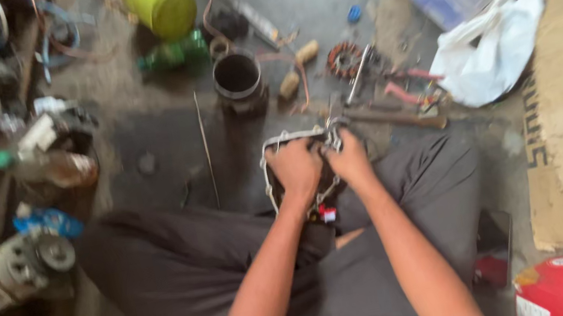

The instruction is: The person sits on the workshop floor with a motorcycle engine side cover in their lap, removes the stator coil from the cover, sets it aside, then repositions the cover and works the stator back into place, pressing and aligning it by hand while picking up small fasteners from the floor.

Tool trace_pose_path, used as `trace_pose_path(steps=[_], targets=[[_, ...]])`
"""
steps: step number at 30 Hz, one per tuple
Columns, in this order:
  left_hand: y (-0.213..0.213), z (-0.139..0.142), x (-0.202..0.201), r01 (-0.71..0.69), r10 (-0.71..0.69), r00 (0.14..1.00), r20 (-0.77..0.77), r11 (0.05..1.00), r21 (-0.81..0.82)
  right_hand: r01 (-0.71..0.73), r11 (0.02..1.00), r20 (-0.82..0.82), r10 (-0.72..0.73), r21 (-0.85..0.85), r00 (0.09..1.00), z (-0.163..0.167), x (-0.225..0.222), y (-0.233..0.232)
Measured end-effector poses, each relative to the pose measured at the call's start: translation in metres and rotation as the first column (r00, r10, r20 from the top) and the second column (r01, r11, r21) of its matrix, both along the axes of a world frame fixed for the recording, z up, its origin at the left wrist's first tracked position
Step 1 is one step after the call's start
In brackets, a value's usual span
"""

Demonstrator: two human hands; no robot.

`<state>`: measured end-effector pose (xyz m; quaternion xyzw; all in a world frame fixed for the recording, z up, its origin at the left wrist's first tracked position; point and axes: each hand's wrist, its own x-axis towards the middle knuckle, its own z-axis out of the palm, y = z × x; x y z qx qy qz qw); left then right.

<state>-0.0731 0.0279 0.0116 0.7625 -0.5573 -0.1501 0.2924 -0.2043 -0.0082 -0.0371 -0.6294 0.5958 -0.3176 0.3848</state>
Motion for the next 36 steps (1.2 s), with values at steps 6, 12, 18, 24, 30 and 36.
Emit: trace_pose_path(steps=[6,12,18,24,30,36], targets=[[-0.002,-0.013,0.013,0.095,-0.089,0.995,-0.054,0.988,0.125,0.049,0.997,0.015,-0.05,0.063,0.999,0.002,0.001,0.004],[0.013,-0.021,0.027,0.193,-0.193,0.973,-0.127,0.981,-0.008,0.031,0.998,0.046,-0.034,0.048,0.998,0.009,0.005,0.006],[0.011,-0.019,0.02,0.147,-0.141,0.979,-0.149,0.989,0.031,0.032,0.996,0.016,-0.033,0.078,0.999,0.011,0.002,0.009],[0.008,-0.009,0.007,-0.002,0.004,0.997,-0.082,1.0,0.022,-0.048,0.991,0.168,0.026,0.124,0.985,0.009,-0.006,0.013],[0.014,-0.008,0.006,0.064,-0.058,0.989,-0.135,0.997,0.041,-0.042,0.983,0.356,-0.026,0.18,0.934,0.0,-0.021,0.009],[0.016,-0.006,-0.003,0.053,-0.046,0.998,0.05,0.987,-0.154,0.036,0.998,0.286,-0.051,0.059,0.957,0.02,-0.019,0.015]])
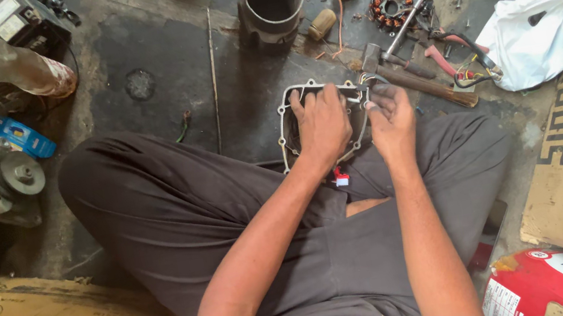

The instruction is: The person sits on the workshop floor with a motorcycle engine side cover in their lap, removes the stator coil from the cover, sets it aside, then repositions the cover and works the stator back into place, pressing and aligning it by hand while picking up small fasteners from the floor.

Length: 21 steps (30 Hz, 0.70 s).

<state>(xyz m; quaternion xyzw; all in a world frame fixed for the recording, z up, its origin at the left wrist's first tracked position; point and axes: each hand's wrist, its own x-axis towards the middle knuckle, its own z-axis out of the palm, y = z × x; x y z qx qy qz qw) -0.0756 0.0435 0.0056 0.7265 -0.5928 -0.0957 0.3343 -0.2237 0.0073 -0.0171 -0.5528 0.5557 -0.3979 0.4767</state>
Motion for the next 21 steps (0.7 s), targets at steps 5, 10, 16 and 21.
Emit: trace_pose_path(steps=[5,10,16,21], targets=[[0.004,0.005,0.006,0.045,-0.05,0.997,-0.059,0.996,-0.081,-0.068,0.99,-0.189,0.044,-0.12,0.981,0.025,0.013,0.012],[0.008,0.009,0.015,0.07,-0.082,0.981,-0.174,0.995,-0.075,-0.072,0.989,-0.222,0.043,-0.128,0.974,0.043,0.02,0.012],[0.006,0.002,0.015,0.051,-0.075,0.974,-0.214,0.992,-0.115,-0.255,0.901,-0.537,0.029,-0.351,0.843,0.05,0.021,0.014],[0.005,-0.001,0.013,0.063,-0.07,0.987,-0.143,0.996,-0.058,-0.229,0.934,-0.475,0.077,-0.272,0.877,0.057,0.023,0.014]])
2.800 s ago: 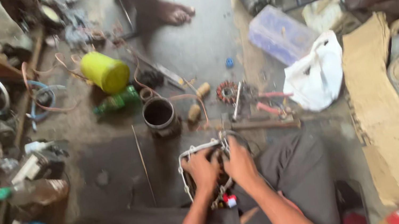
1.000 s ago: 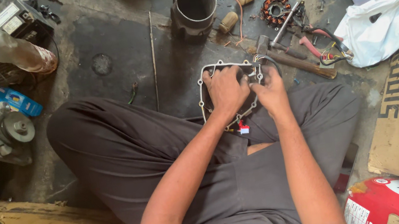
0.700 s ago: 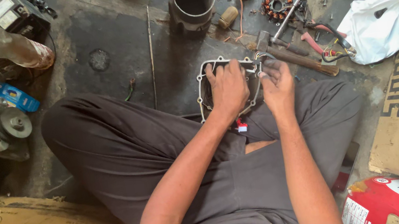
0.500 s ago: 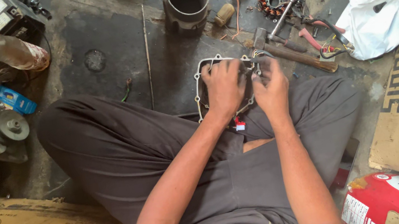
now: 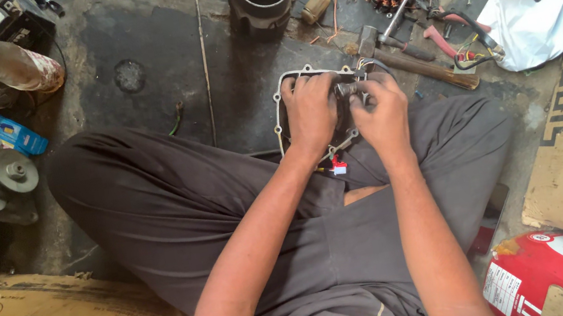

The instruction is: The person sits on the workshop floor with a motorcycle engine side cover in their lap, removes the stator coil from the cover, sets it aside, then repositions the cover and works the stator back into place, pressing and aligning it by hand while picking up small fasteners from the floor.

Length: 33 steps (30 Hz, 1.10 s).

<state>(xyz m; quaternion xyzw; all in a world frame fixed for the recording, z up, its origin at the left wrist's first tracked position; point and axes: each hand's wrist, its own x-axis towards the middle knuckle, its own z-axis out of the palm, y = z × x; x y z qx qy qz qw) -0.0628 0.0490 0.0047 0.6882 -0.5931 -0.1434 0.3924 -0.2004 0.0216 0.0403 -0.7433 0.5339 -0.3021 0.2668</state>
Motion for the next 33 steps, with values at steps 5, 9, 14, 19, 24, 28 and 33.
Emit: trace_pose_path(steps=[5,9,14,19,24,28,33], targets=[[0.0,0.007,0.001,-0.009,0.01,0.996,-0.086,1.0,0.019,-0.069,0.994,-0.06,0.064,-0.088,0.996,0.004,0.002,0.003],[0.0,0.014,0.001,0.034,-0.02,0.984,-0.175,0.996,0.077,-0.122,0.99,-0.122,0.113,-0.068,0.986,0.005,0.001,0.004],[-0.003,0.015,0.001,0.028,-0.022,0.976,-0.215,0.999,0.022,-0.156,0.987,-0.193,0.147,-0.035,0.97,0.004,-0.001,0.005],[-0.004,0.011,0.008,0.078,-0.068,0.98,-0.189,0.996,0.049,0.006,1.0,-0.033,-0.007,-0.017,0.999,-0.01,-0.002,-0.001],[-0.002,0.008,0.017,0.236,-0.224,0.964,-0.143,0.969,0.077,0.085,0.994,0.155,-0.095,0.072,0.983,-0.025,-0.01,-0.01],[-0.005,0.008,0.016,0.217,-0.2,0.964,-0.176,0.973,0.078,0.076,0.997,-0.001,-0.076,0.003,0.997,-0.029,-0.005,-0.019],[-0.006,0.008,0.016,0.252,-0.233,0.961,-0.145,0.96,0.125,0.029,0.997,-0.015,-0.031,-0.072,0.999,-0.021,-0.004,-0.024]])
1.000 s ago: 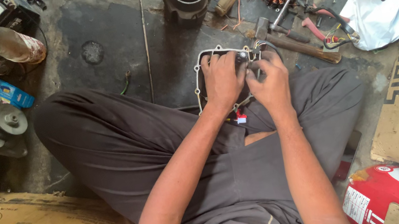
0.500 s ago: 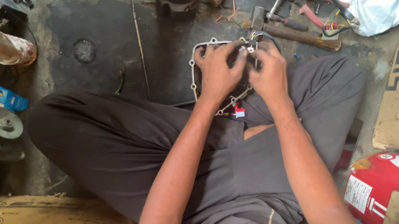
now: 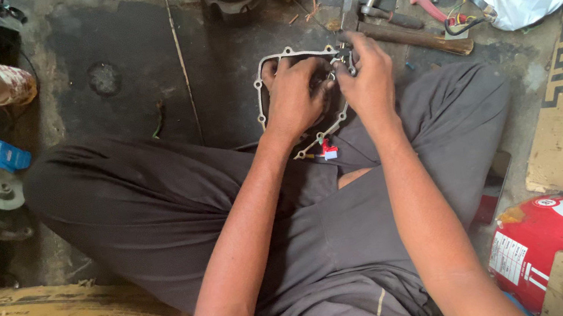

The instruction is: The person sits on the workshop floor with a motorcycle engine side cover in their lap, removes the stator coil from the cover, sets it aside, then repositions the cover and works the stator back into place, pressing and aligning it by hand while picking up small fasteners from the floor.

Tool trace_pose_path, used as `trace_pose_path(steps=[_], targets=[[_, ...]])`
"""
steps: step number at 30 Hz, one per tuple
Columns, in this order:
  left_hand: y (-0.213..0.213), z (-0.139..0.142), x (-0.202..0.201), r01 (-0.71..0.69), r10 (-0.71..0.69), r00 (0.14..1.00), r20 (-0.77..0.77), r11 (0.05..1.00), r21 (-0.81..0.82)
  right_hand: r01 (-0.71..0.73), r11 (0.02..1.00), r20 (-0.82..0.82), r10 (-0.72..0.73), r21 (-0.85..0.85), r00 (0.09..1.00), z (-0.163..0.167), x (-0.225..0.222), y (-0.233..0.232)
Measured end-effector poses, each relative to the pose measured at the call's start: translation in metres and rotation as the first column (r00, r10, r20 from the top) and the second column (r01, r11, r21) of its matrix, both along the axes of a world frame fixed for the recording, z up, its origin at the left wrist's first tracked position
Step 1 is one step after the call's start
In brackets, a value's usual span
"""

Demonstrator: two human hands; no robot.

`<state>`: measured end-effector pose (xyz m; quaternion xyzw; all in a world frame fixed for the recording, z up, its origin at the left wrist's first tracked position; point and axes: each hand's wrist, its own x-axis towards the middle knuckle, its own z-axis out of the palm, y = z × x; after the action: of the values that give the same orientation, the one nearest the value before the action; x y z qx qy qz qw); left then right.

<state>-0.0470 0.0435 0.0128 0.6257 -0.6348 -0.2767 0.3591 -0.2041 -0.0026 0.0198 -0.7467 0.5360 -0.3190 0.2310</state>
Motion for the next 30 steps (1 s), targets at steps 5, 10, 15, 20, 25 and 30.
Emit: trace_pose_path(steps=[5,10,15,20,25,30], targets=[[-0.003,-0.002,-0.005,-0.06,0.061,0.996,0.072,0.998,-0.011,-0.029,0.999,0.005,0.029,0.031,1.0,0.005,0.001,0.002],[-0.006,-0.001,-0.01,-0.074,0.075,0.993,0.086,0.997,-0.022,-0.026,1.0,-0.018,0.026,0.004,0.999,0.013,0.003,0.004],[-0.006,-0.001,-0.011,-0.085,0.082,0.992,0.098,0.996,0.026,-0.064,0.982,0.164,0.035,0.176,0.986,0.027,-0.005,0.023],[-0.003,-0.008,-0.011,-0.044,0.037,0.99,0.136,0.998,0.048,-0.024,0.993,-0.067,0.032,0.116,0.997,0.021,-0.003,0.029],[-0.001,-0.016,-0.004,0.029,-0.025,0.995,0.092,0.999,-0.038,-0.075,0.996,-0.17,0.066,-0.05,0.983,0.014,-0.001,0.026],[-0.001,-0.018,-0.001,0.061,-0.058,0.995,0.077,0.997,-0.037,-0.067,0.996,-0.218,0.052,-0.065,0.975,0.01,0.006,0.031]])
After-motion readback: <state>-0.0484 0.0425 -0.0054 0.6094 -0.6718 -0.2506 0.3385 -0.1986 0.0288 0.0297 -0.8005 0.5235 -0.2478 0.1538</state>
